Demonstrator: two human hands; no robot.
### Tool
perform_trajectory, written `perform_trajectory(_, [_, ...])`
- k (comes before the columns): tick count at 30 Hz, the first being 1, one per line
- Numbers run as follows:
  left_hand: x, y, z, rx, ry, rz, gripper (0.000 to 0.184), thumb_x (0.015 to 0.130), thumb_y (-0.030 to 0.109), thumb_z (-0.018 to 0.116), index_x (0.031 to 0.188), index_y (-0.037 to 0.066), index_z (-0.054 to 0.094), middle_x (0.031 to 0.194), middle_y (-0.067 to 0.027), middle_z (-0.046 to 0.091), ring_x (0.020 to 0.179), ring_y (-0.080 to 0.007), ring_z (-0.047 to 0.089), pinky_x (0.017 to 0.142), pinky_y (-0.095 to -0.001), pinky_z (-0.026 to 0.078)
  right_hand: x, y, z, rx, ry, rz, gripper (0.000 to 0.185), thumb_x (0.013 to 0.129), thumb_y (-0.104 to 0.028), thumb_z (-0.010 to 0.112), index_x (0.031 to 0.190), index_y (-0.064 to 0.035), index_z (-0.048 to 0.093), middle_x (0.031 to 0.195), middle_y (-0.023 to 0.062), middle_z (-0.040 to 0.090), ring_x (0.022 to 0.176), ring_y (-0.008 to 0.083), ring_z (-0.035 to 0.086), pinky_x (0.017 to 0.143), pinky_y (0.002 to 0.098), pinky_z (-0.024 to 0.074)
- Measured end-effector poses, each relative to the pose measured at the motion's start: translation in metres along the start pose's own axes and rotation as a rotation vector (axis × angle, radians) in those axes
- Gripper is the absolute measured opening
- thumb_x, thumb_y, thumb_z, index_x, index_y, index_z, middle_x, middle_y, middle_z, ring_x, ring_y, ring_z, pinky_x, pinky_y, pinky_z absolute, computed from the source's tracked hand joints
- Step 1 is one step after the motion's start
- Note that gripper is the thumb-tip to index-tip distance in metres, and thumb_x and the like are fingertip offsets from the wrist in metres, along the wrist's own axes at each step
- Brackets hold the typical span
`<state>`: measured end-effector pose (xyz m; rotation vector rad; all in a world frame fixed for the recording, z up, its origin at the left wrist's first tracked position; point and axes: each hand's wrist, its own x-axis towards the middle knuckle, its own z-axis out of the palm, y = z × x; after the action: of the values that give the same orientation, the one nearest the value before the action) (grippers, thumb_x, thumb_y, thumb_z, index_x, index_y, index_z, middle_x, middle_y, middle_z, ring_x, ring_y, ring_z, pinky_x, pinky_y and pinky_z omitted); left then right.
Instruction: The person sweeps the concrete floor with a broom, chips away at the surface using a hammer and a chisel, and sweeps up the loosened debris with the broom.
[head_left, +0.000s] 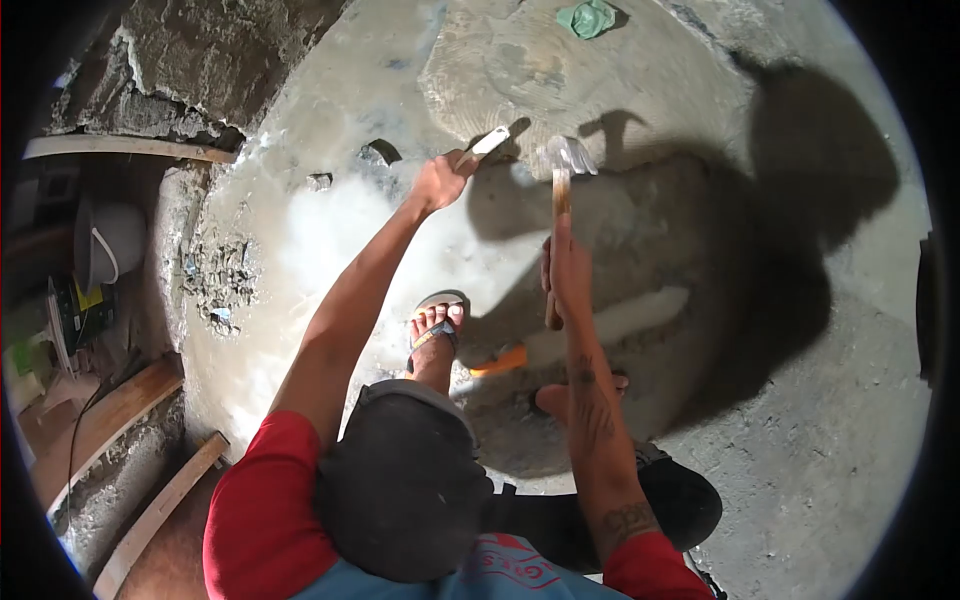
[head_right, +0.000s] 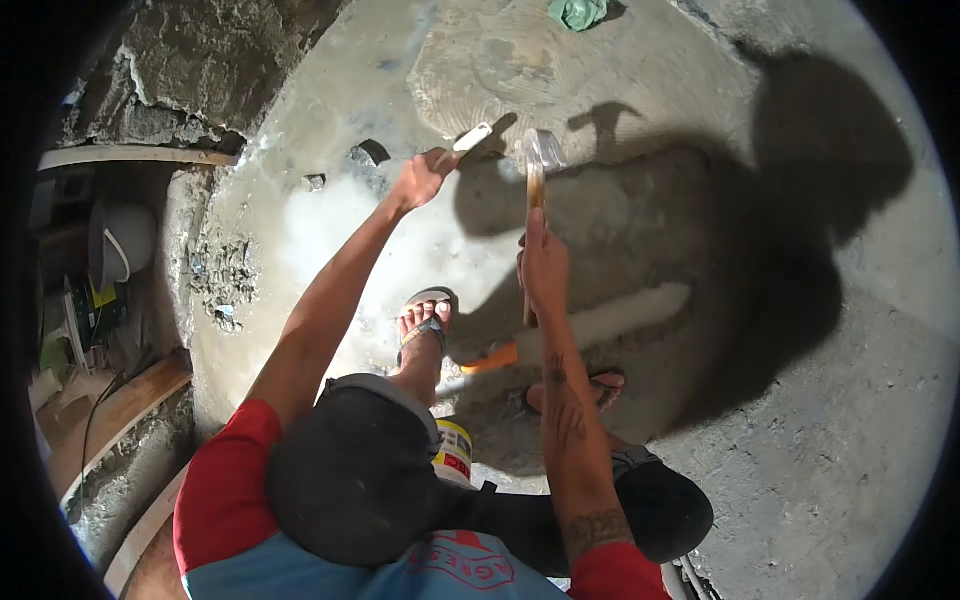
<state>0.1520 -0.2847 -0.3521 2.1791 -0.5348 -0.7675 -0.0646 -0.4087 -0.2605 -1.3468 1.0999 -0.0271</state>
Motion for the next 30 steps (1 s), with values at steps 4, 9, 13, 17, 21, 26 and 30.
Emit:
perform_trajectory(4, [0.000, -0.009, 0.007, 0.003, 0.059, 0.063, 0.042, 0.095, 0.044, 0.050, 0.110, 0.007, 0.062, 0.099, -0.0261, 0.065, 0.098, -0.0466, 0.060, 0.083, -0.0492, 0.048, 0.025, -0.009, 0.010, -0.098, 0.006, -0.112, 0.061, 0.097, -0.062, 0.040, 0.069, -0.0081, 0.050, 0.052, -0.0026, 0.042, 0.039, 0.0066, 0.038, 0.036, 0.0246, 0.0295])
perform_trajectory(9, [-0.003, -0.007, 0.010, 0.132, 0.060, 0.147, 0.037, 0.095, 0.038, 0.052, 0.110, 0.005, 0.061, 0.097, -0.0269, 0.065, 0.094, -0.0478, 0.060, 0.079, -0.0522, 0.048, 0.032, -0.043, 0.029, -0.166, 0.025, -0.174, 0.068, 0.099, -0.056, 0.042, 0.063, 0.0009, 0.052, 0.052, 0.0067, 0.046, 0.048, 0.0171, 0.044, 0.049, 0.0371, 0.0371])
perform_trajectory(13, [0.000, -0.006, 0.013, 0.291, 0.055, 0.250, 0.032, 0.094, 0.033, 0.055, 0.108, 0.005, 0.060, 0.086, -0.0280, 0.065, 0.085, -0.0504, 0.061, 0.071, -0.0549, 0.049, 0.065, -0.017, 0.044, -0.463, 0.099, -0.217, 0.071, 0.098, -0.057, 0.041, 0.067, 0.0049, 0.054, 0.052, 0.0120, 0.046, 0.051, 0.0218, 0.045, 0.053, 0.0410, 0.0389])
perform_trajectory(17, [0.014, -0.014, 0.021, 0.215, 0.131, 0.208, 0.030, 0.093, 0.034, 0.057, 0.104, 0.006, 0.060, 0.077, -0.0285, 0.064, 0.079, -0.0512, 0.061, 0.067, -0.0558, 0.049, 0.086, -0.011, 0.044, -0.456, 0.054, -0.096, 0.072, 0.097, -0.059, 0.042, 0.071, 0.0068, 0.059, 0.057, 0.0187, 0.054, 0.054, 0.0280, 0.053, 0.056, 0.0446, 0.0408])
perform_trajectory(21, [0.013, -0.009, 0.016, 0.277, 0.061, 0.186, 0.036, 0.093, 0.037, 0.056, 0.103, 0.003, 0.060, 0.082, -0.0285, 0.066, 0.080, -0.0490, 0.063, 0.070, -0.0540, 0.051, 0.048, -0.042, 0.045, -0.241, 0.095, -0.129, 0.076, 0.096, -0.062, 0.040, 0.080, 0.0086, 0.064, 0.069, 0.0278, 0.062, 0.069, 0.0420, 0.064, 0.065, 0.0500, 0.0453])
perform_trajectory(26, [0.008, -0.007, 0.023, 0.409, 0.043, 0.163, 0.041, 0.093, 0.041, 0.056, 0.102, 0.001, 0.060, 0.086, -0.0290, 0.066, 0.080, -0.0471, 0.065, 0.072, -0.0536, 0.053, 0.053, -0.016, 0.057, -0.598, 0.199, -0.162, 0.079, 0.096, -0.063, 0.038, 0.078, 0.0102, 0.063, 0.069, 0.0279, 0.062, 0.071, 0.0428, 0.063, 0.066, 0.0479, 0.0474])
perform_trajectory(30, [0.003, -0.015, 0.030, 0.344, 0.080, 0.182, 0.040, 0.092, 0.041, 0.057, 0.098, 0.001, 0.058, 0.079, -0.0275, 0.066, 0.077, -0.0461, 0.066, 0.068, -0.0543, 0.054, 0.063, -0.049, 0.050, -0.357, 0.115, 0.013, 0.081, 0.095, -0.065, 0.038, 0.076, 0.0104, 0.062, 0.066, 0.0266, 0.060, 0.066, 0.0417, 0.061, 0.066, 0.0486, 0.0465])
